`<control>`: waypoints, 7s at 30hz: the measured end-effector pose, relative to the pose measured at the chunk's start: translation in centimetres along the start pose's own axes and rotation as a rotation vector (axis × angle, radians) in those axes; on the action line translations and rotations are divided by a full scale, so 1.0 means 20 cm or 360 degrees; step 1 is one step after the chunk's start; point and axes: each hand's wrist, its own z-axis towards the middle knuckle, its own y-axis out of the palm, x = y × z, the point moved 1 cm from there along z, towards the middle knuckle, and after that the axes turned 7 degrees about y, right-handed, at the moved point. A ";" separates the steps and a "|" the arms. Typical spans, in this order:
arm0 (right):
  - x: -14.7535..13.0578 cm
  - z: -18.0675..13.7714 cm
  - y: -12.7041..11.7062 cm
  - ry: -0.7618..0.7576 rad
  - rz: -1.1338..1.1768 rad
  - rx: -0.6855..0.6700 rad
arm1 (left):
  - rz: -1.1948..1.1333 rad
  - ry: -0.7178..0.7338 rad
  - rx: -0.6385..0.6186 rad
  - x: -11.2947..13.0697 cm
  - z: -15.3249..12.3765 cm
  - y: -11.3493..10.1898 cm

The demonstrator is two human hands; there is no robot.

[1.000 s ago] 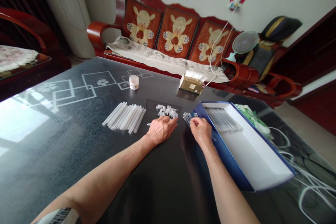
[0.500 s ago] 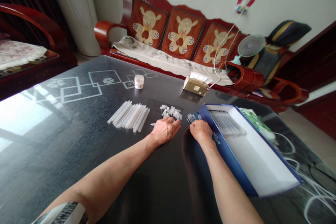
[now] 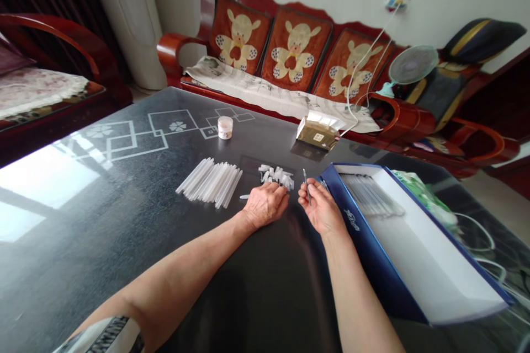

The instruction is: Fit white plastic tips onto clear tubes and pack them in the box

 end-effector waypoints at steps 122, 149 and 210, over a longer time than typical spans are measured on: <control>0.14 -0.04 0.16 -0.1202 -0.2330 0.0114 | -0.0086 -0.0362 0.0646 -0.08 0.01 -0.02; 0.15 0.04 0.14 -0.0381 -0.0253 0.0250 | -0.0104 -0.0222 0.0256 -0.06 0.00 0.01; 0.10 0.01 0.07 -0.1130 -0.1490 0.0171 | -0.0105 0.0091 0.0079 -0.03 0.03 -0.01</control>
